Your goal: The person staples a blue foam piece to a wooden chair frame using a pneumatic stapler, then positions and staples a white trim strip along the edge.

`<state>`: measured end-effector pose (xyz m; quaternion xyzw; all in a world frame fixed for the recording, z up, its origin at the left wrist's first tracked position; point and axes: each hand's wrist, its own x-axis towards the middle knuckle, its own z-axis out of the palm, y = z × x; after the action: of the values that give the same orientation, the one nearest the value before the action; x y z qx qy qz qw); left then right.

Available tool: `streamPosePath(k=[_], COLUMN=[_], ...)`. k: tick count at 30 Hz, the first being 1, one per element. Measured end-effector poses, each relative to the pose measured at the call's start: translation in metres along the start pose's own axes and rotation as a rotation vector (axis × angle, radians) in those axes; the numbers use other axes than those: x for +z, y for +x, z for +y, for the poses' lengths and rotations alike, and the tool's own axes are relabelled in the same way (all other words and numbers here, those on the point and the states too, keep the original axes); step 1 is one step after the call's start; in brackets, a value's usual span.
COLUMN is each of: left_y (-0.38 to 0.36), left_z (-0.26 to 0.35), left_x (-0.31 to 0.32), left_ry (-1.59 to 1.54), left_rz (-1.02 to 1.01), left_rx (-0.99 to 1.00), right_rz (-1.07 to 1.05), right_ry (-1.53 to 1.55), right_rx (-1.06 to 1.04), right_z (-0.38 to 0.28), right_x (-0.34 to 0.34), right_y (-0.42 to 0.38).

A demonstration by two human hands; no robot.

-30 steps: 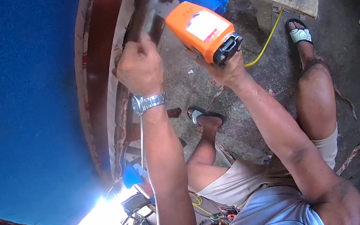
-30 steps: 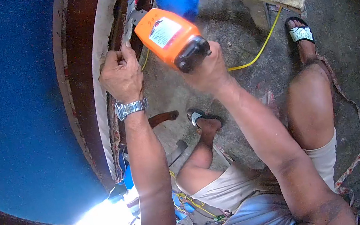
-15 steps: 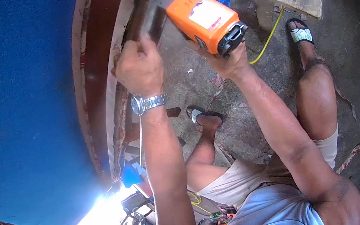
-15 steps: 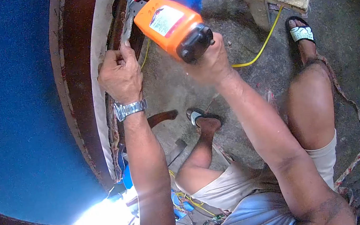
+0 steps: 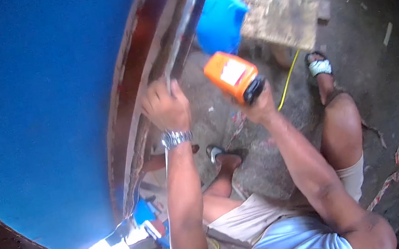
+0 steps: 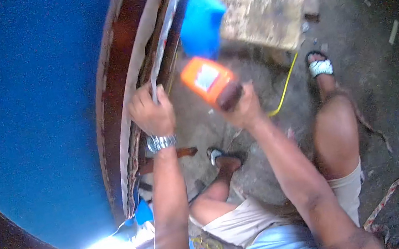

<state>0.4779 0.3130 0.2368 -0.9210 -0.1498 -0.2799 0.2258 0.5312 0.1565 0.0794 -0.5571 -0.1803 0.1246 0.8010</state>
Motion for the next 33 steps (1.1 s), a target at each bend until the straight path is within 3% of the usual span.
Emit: streamPosePath(k=[1, 5, 10, 13, 21, 24, 25, 27, 30, 31, 32, 33], left_y=[0.001, 0.040, 0.107, 0.115, 0.115, 0.116, 0.121, 0.097, 0.021, -0.017, -0.067, -0.119], left_z=[0.011, 0.044, 0.060, 0.067, 0.058, 0.061, 0.061, 0.043, 0.047, 0.048, 0.038, 0.030], left_x=[0.002, 0.017, 0.053, 0.063, 0.070, 0.062, 0.048, 0.040, -0.023, -0.048, -0.059, -0.084], left_ry=[0.028, -0.194, -0.256, -0.122, -0.198, -0.144, -0.184, -0.246, -0.181, -0.174, -0.265, -0.309], left_rz=[0.099, 0.165, -0.002, -0.201, -0.084, -0.212, -0.373, -0.274, -0.080, -0.132, -0.210, -0.324], left_rx=[0.089, 0.202, 0.070, -0.126, -0.067, -0.167, -0.242, 0.012, 0.138, 0.109, 0.090, 0.087], right_rz=[-0.031, -0.094, -0.045, -0.014, 0.009, 0.008, 0.035, 0.086, 0.126, 0.125, 0.111, 0.068], right_ry=[0.054, -0.172, -0.117, -0.114, -0.098, -0.098, -0.088, -0.069, 0.204, 0.323, 0.399, 0.552], right_rx=[0.058, -0.088, -0.146, -0.167, -0.186, -0.156, -0.150, -0.138, -0.170, -0.140, 0.075, 0.017], right_z=[-0.011, -0.026, -0.065, -0.068, -0.081, -0.092, -0.099, -0.110, -0.102, -0.106, -0.122, -0.104], right_x=[-0.010, -0.051, -0.085, -0.098, -0.108, -0.107, -0.105, -0.098, -0.088, -0.086, -0.088, -0.089], right_y=[-0.004, -0.001, 0.005, 0.010, 0.014, 0.009, 0.009, 0.005, 0.009, 0.008, 0.004, 0.005])
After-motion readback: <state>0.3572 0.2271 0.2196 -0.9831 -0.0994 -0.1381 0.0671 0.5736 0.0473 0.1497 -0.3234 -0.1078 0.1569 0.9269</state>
